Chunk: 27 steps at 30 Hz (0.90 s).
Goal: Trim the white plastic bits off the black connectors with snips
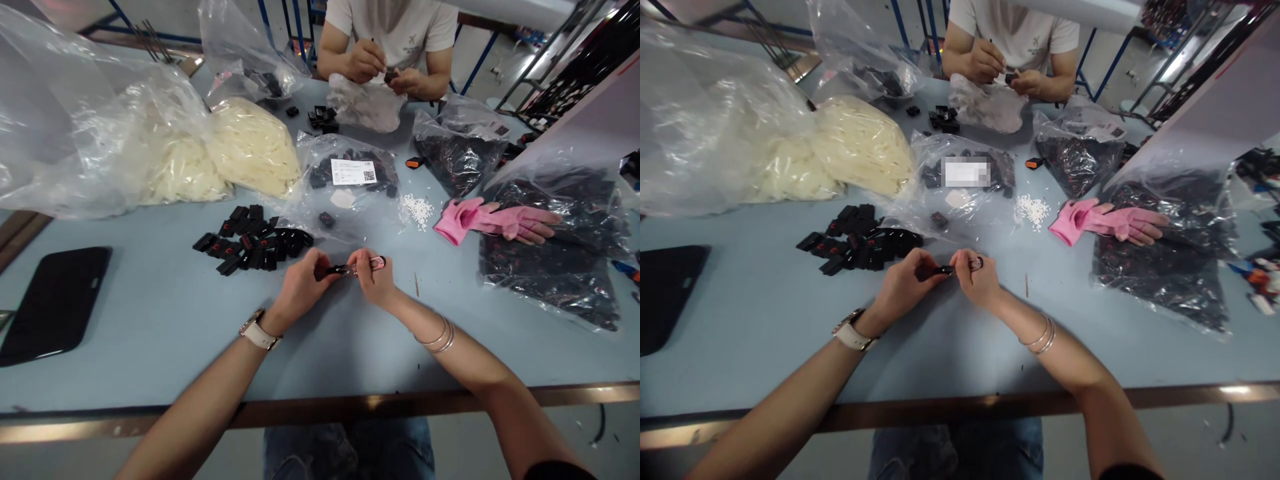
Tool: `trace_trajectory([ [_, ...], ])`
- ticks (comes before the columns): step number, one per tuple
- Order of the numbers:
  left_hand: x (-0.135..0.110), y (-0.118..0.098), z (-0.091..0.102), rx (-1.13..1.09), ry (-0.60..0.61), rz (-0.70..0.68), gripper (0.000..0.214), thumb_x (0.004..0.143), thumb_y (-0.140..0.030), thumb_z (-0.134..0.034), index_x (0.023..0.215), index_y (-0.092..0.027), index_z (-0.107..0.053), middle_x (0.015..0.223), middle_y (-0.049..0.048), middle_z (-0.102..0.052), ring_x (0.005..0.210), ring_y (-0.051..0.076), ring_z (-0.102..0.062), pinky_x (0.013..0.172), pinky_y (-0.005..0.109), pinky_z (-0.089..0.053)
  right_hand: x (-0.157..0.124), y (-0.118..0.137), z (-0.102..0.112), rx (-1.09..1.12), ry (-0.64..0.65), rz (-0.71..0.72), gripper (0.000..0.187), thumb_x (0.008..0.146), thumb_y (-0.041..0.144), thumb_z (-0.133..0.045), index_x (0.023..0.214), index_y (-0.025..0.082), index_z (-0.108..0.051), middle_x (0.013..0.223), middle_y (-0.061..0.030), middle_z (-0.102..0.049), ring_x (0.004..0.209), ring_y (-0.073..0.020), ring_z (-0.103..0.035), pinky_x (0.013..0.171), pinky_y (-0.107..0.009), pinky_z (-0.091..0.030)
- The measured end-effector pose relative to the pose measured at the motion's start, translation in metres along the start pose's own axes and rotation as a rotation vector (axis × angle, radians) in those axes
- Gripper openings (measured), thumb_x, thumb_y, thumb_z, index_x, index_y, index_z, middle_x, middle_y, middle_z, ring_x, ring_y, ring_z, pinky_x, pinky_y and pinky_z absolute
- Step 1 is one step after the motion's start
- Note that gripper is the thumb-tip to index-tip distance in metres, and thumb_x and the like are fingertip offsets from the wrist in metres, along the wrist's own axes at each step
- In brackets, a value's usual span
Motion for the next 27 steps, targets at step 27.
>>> trace_trajectory([
  [27,-0.001,-0.001,-0.001,0.048,-0.005,0.008,0.024,0.074,-0.03,-0.068,0.076,-0.022,-0.045,0.069,-0.0029,-0.062,0.059,0.014,-0.057,0.057,0.026,-0.044,0.004,0.013,-0.001,-0.2,0.046,0.111,0.04,0.097,0.039,-0.032,0.072,0.02,-0.057,0.061,-0.0008,-0.06,0.056,-0.0118,-0.055,0.06,-0.023,-0.041],
])
Point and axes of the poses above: each hand's wrist, its own x-axis towards the middle knuckle, its own z-axis out of the back of the hand, y = z × x, the point moved 2 cm from there along x, towards the middle knuckle
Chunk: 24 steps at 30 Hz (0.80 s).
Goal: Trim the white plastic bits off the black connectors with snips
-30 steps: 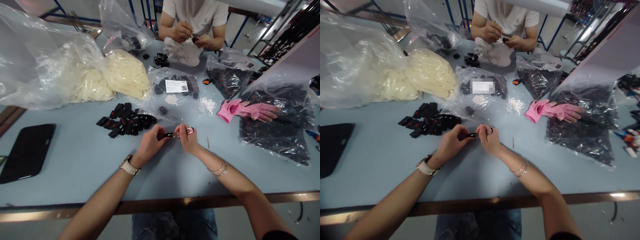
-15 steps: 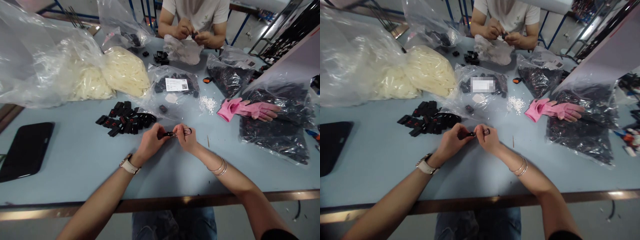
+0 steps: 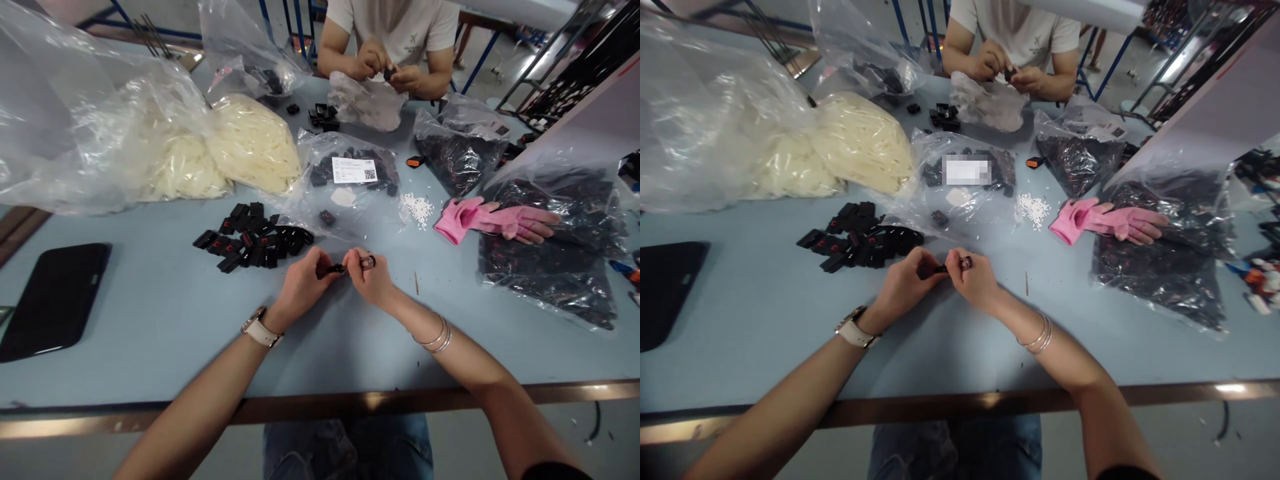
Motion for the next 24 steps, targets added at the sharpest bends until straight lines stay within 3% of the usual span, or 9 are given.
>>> trace_trajectory([
  [7,0.001,-0.001,0.001,-0.015,0.008,0.026,0.023,0.073,-0.026,-0.069,0.079,-0.021,-0.047,0.071,-0.0023,-0.064,0.06,0.014,-0.058,0.058,0.026,-0.044,-0.005,-0.011,0.001,0.126,-0.108,-0.037,0.047,0.098,0.047,-0.029,0.072,0.021,-0.059,0.054,0.0011,-0.053,0.049,-0.0118,-0.05,0.052,-0.023,-0.039],
  [19,0.0,0.0,0.0,-0.018,0.001,0.016,0.023,0.074,-0.029,-0.069,0.078,-0.022,-0.047,0.069,-0.0032,-0.062,0.06,0.014,-0.058,0.057,0.026,-0.044,0.0,-0.003,0.002,0.079,-0.04,0.034,0.044,0.098,0.042,-0.028,0.073,0.02,-0.057,0.054,0.0016,-0.052,0.05,-0.0116,-0.05,0.055,-0.024,-0.04],
  [24,0.0,0.0,-0.001,-0.015,-0.008,0.002,0.024,0.075,-0.029,-0.068,0.077,-0.022,-0.046,0.069,-0.0031,-0.062,0.059,0.014,-0.057,0.057,0.026,-0.044,0.002,-0.003,0.001,-0.013,-0.012,0.015,0.041,0.097,0.041,-0.029,0.072,0.021,-0.055,0.062,-0.0019,-0.06,0.056,-0.0128,-0.055,0.06,-0.024,-0.042],
])
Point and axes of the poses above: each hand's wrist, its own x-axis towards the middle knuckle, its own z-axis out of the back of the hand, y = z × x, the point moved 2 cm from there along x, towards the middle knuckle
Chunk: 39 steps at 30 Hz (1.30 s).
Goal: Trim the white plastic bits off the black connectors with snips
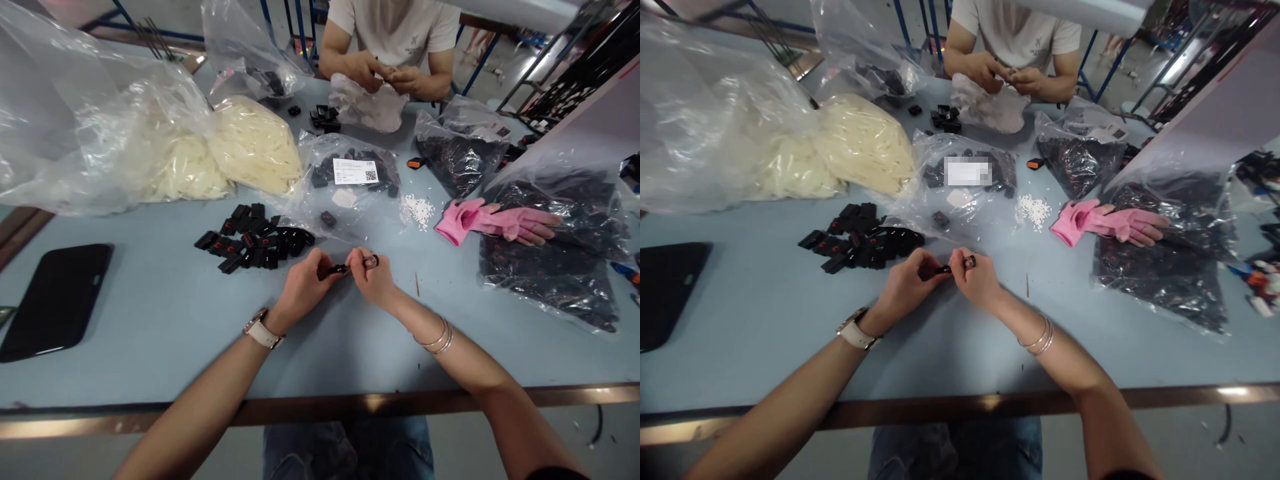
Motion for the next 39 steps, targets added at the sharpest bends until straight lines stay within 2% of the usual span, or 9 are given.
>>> trace_trajectory([
  [6,0.0,0.002,-0.001,0.014,-0.008,-0.009,0.023,0.075,-0.03,-0.067,0.077,-0.022,-0.045,0.069,-0.0031,-0.061,0.059,0.014,-0.055,0.057,0.026,-0.043,-0.002,-0.001,-0.003,0.04,0.006,-0.042,0.042,0.096,0.044,-0.031,0.071,0.021,-0.055,0.061,-0.0017,-0.06,0.055,-0.0119,-0.054,0.059,-0.024,-0.042],
  [10,0.001,0.003,0.0,0.038,0.021,-0.041,0.018,0.077,-0.029,-0.065,0.078,-0.022,-0.048,0.071,-0.0023,-0.062,0.061,0.014,-0.056,0.058,0.026,-0.044,-0.003,-0.008,0.0,0.299,-0.159,-0.129,0.051,0.094,0.057,-0.031,0.069,0.02,-0.056,0.051,0.0018,-0.052,0.045,-0.0099,-0.047,0.048,-0.022,-0.038],
  [15,-0.006,-0.004,-0.005,0.184,0.094,-0.275,0.016,0.084,-0.022,-0.056,0.1,-0.021,-0.06,0.084,0.0043,-0.064,0.077,0.019,-0.06,0.07,0.031,-0.049,0.006,-0.022,0.003,0.566,-0.299,-0.361,0.059,0.084,0.072,-0.038,0.057,0.02,-0.05,0.042,0.0036,-0.044,0.036,-0.0082,-0.04,0.037,-0.021,-0.03],
  [18,-0.009,-0.008,-0.009,0.328,0.154,-0.386,0.015,0.089,-0.03,-0.056,0.098,-0.02,-0.063,0.084,0.0068,-0.063,0.08,0.023,-0.059,0.074,0.035,-0.049,0.009,-0.028,0.003,0.583,-0.305,-0.413,0.062,0.082,0.074,-0.039,0.054,0.02,-0.049,0.04,0.0038,-0.041,0.036,-0.0086,-0.042,0.037,-0.021,-0.03],
  [22,-0.003,-0.001,0.003,0.494,0.08,-0.349,0.02,0.091,-0.036,-0.055,0.087,-0.019,-0.066,0.088,0.01,-0.062,0.083,0.026,-0.057,0.077,0.039,-0.049,0.008,-0.029,0.004,0.519,-0.295,-0.323,0.063,0.086,0.071,-0.035,0.051,0.021,-0.046,0.044,0.0023,-0.044,0.042,-0.0096,-0.044,0.044,-0.023,-0.036],
  [27,0.009,0.017,0.038,0.687,-0.284,-0.048,0.017,0.087,-0.026,-0.056,0.097,-0.017,-0.067,0.104,0.0167,-0.059,0.1,0.036,-0.054,0.081,0.05,-0.046,0.01,-0.029,0.004,0.532,-0.328,-0.213,0.06,0.088,0.066,-0.04,0.047,0.023,-0.036,0.049,0.0016,-0.043,0.052,-0.0115,-0.048,0.054,-0.026,-0.042],
  [29,0.01,0.019,0.046,0.672,-0.376,-0.021,0.023,0.087,-0.027,-0.056,0.106,-0.017,-0.066,0.116,0.0189,-0.056,0.11,0.039,-0.05,0.086,0.054,-0.044,0.01,-0.03,0.004,0.545,-0.332,-0.216,0.058,0.086,0.066,-0.043,0.048,0.023,-0.036,0.052,0.0011,-0.045,0.052,-0.0113,-0.048,0.054,-0.026,-0.042],
  [34,0.007,0.01,0.031,0.632,-0.233,-0.266,0.023,0.09,-0.031,-0.055,0.106,-0.024,-0.069,0.132,0.0157,-0.051,0.125,0.036,-0.044,0.1,0.054,-0.039,0.01,-0.038,0.003,0.464,-0.321,-0.264,0.051,0.086,0.064,-0.045,0.062,0.02,-0.054,0.057,0.0008,-0.053,0.054,-0.0115,-0.05,0.056,-0.025,-0.042],
  [39,0.006,0.015,0.024,0.65,-0.249,-0.187,0.021,0.088,-0.03,-0.057,0.1,-0.02,-0.071,0.147,0.019,-0.041,0.136,0.044,-0.032,0.104,0.067,-0.028,0.013,-0.042,0.012,0.218,-0.306,-0.144,0.041,0.092,0.05,-0.04,0.067,0.02,-0.054,0.066,-0.0021,-0.06,0.059,-0.0126,-0.053,0.061,-0.026,-0.044],
])
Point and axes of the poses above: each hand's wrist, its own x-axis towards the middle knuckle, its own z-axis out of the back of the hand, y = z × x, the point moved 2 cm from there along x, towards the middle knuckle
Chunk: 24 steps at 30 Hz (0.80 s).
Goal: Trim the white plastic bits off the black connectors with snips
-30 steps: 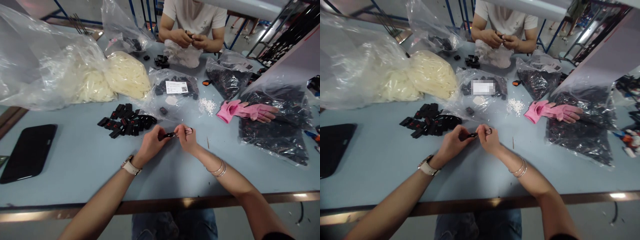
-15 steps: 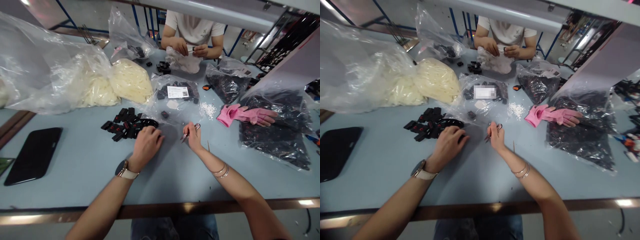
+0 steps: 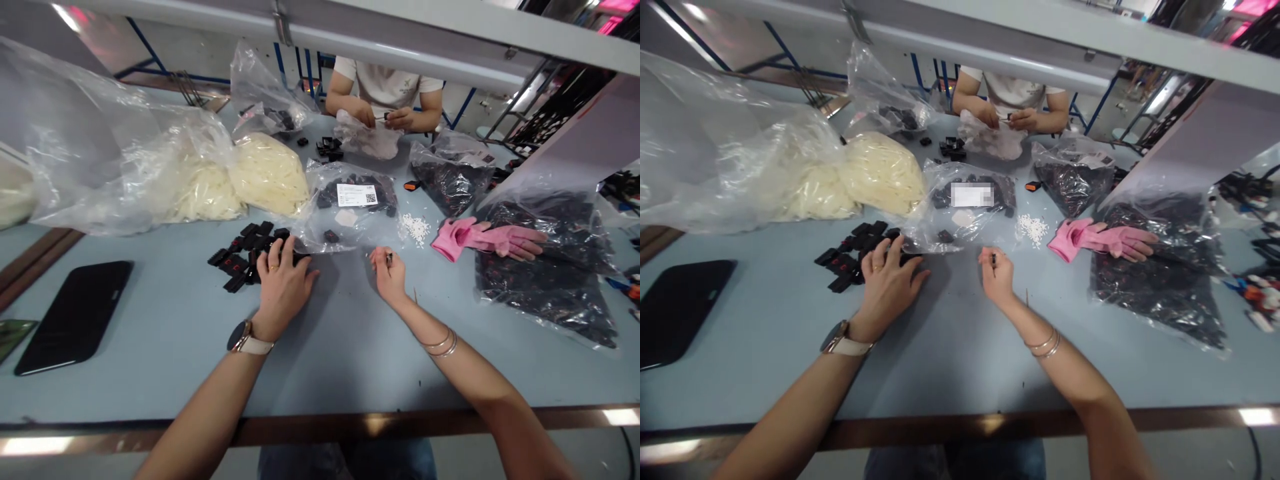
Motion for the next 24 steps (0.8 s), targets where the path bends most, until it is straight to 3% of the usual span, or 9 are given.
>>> trace_trajectory([
  [4,0.001,0.003,0.004,-0.048,-0.068,0.073,0.018,0.087,-0.026,-0.056,0.096,-0.017,-0.07,0.148,0.0201,-0.041,0.137,0.045,-0.032,0.105,0.069,-0.026,0.007,0.003,0.005,-0.425,0.169,0.07,0.022,0.086,0.029,-0.048,0.078,0.019,-0.066,0.086,-0.0078,-0.068,0.077,-0.0184,-0.061,0.072,-0.029,-0.047],
  [8,0.001,-0.002,0.004,-0.083,-0.094,0.044,0.017,0.087,-0.026,-0.057,0.099,-0.017,-0.065,0.144,0.0216,-0.046,0.136,0.042,-0.035,0.105,0.066,-0.03,0.013,0.005,0.008,-0.724,0.234,0.029,0.035,0.084,0.016,-0.045,0.111,0.017,-0.067,0.119,-0.0136,-0.065,0.094,-0.024,-0.063,0.081,-0.035,-0.049],
  [12,0.002,0.001,0.0,-0.182,-0.175,0.053,0.025,0.087,-0.031,-0.058,0.11,-0.019,-0.058,0.143,0.0199,-0.045,0.137,0.039,-0.034,0.108,0.061,-0.03,0.016,0.005,0.013,-0.83,0.181,0.059,0.054,0.084,0.011,-0.042,0.138,0.012,-0.05,0.145,-0.0187,-0.047,0.114,-0.0299,-0.057,0.09,-0.041,-0.049],
  [16,0.012,0.007,0.008,-0.26,-0.25,0.058,0.035,0.09,-0.033,-0.051,0.12,-0.017,-0.05,0.134,0.021,-0.051,0.133,0.035,-0.041,0.11,0.056,-0.031,0.013,0.003,0.011,-0.816,0.194,0.118,0.048,0.084,0.013,-0.045,0.129,0.018,-0.059,0.138,-0.0135,-0.055,0.111,-0.0267,-0.059,0.088,-0.037,-0.05],
  [20,0.061,0.012,0.021,-0.305,-0.124,-0.11,0.038,0.092,-0.035,-0.044,0.125,-0.015,-0.048,0.126,0.0172,-0.057,0.125,0.03,-0.048,0.109,0.048,-0.035,0.007,0.001,0.003,-0.776,0.269,0.188,0.037,0.082,0.013,-0.049,0.113,0.021,-0.069,0.116,-0.0104,-0.067,0.098,-0.0226,-0.063,0.083,-0.032,-0.05],
  [24,0.153,0.032,0.018,-0.172,-0.053,-0.036,0.047,0.089,-0.035,-0.043,0.126,-0.007,-0.05,0.122,0.021,-0.058,0.125,0.037,-0.044,0.108,0.052,-0.032,0.005,0.002,-0.001,-0.756,0.322,0.217,0.034,0.083,0.011,-0.049,0.109,0.021,-0.07,0.107,-0.0091,-0.071,0.095,-0.0216,-0.064,0.082,-0.031,-0.049],
])
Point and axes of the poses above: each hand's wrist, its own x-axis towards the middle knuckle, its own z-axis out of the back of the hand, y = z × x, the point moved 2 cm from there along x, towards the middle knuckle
